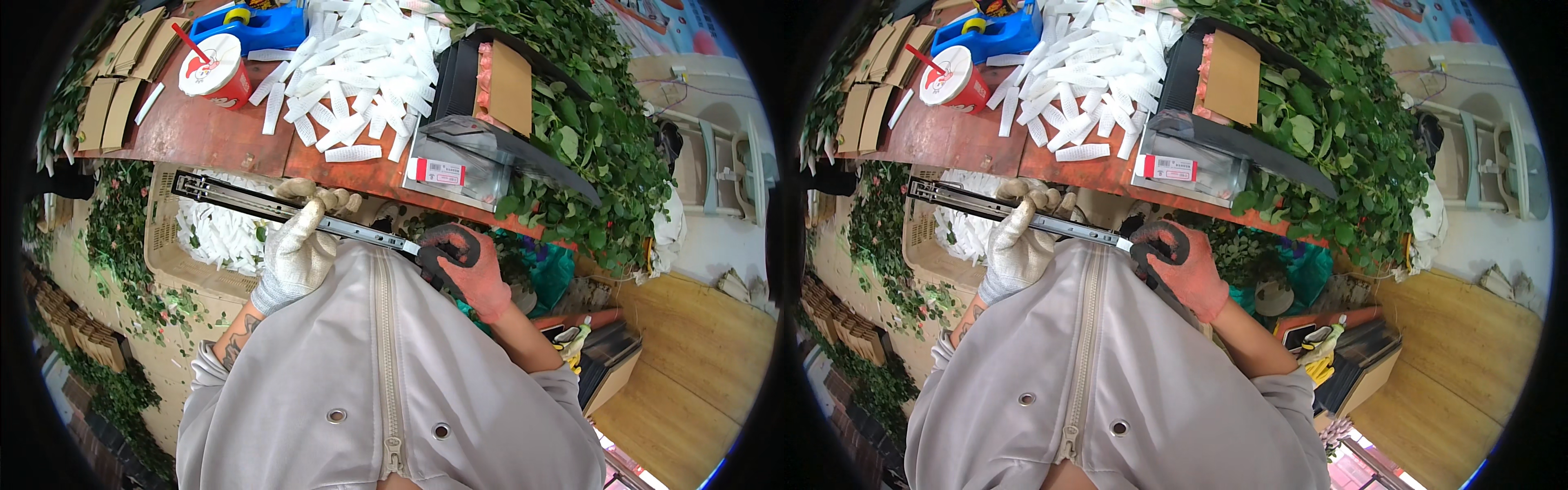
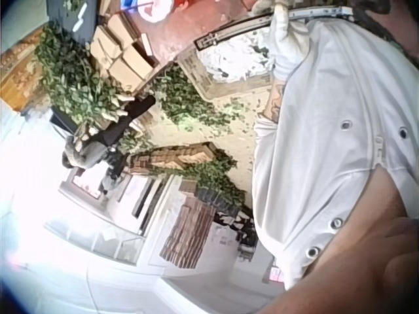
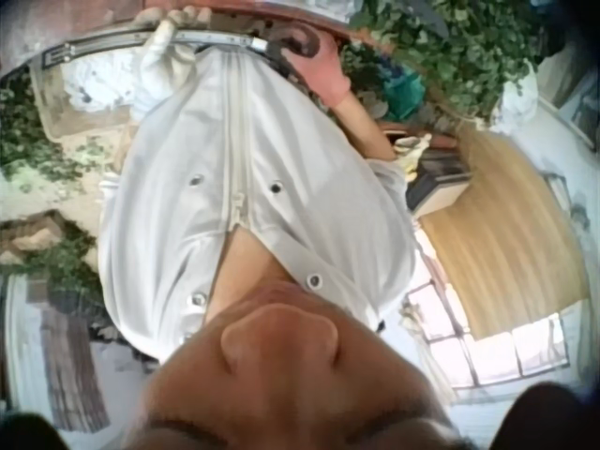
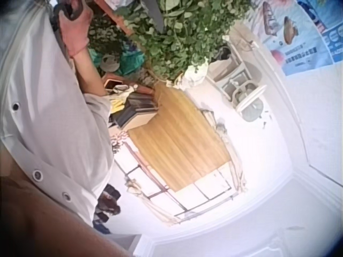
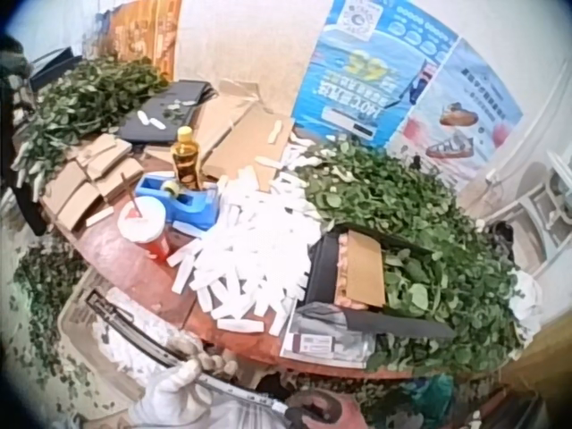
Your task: The person arranges green leafy stems and white flower buds into a black rectangular base, then places pink roses into the arrangement. They cover the base with a black sheet and secure it using a stapler. The workspace contains scattered foam pieces, tape, and other floral supplies.
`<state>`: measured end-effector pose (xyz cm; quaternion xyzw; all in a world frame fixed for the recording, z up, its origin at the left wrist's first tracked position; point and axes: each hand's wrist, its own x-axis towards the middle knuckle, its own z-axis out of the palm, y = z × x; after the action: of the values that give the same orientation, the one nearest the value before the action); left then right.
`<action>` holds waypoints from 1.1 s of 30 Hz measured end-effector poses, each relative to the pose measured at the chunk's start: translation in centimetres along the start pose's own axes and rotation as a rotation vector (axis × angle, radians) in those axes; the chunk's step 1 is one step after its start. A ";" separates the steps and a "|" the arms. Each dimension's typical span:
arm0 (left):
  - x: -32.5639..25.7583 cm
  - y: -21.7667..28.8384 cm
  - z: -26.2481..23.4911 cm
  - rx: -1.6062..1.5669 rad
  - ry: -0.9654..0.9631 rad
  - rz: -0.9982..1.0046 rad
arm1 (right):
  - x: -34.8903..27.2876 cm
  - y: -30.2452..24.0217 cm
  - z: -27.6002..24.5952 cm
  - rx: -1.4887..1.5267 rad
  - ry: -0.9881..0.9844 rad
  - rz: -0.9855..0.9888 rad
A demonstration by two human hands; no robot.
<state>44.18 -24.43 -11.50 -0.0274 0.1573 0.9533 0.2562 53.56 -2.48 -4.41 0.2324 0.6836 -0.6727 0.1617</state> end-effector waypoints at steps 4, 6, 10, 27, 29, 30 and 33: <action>0.1 0.1 0.0 0.000 -0.007 -0.008 | 0.4 0.3 0.0 -0.206 -0.007 -0.096; 0.1 0.2 0.1 -0.006 0.003 -0.015 | 0.5 0.1 0.2 -0.164 -0.004 -0.061; 0.1 0.3 0.1 -0.043 0.023 -0.025 | 0.6 -0.4 0.1 -0.196 -0.001 -0.006; 0.7 0.2 -0.2 -0.074 -0.011 -0.061 | 1.5 -2.7 1.9 -0.719 0.000 -0.159; 0.8 0.8 0.4 -0.173 -0.004 -0.080 | 1.8 -0.6 -0.1 -0.543 0.132 -0.179; 0.4 1.0 0.1 -0.248 -0.005 -0.089 | 2.1 0.0 -2.0 -0.450 0.217 -0.184; 0.2 1.4 -1.0 -0.417 -0.042 -0.142 | 4.9 2.5 -8.5 -0.929 0.463 -0.239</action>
<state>43.31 -25.76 -12.04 -0.0710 -0.0511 0.9451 0.3149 51.57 6.42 -8.80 0.1993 0.9490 -0.2440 0.0147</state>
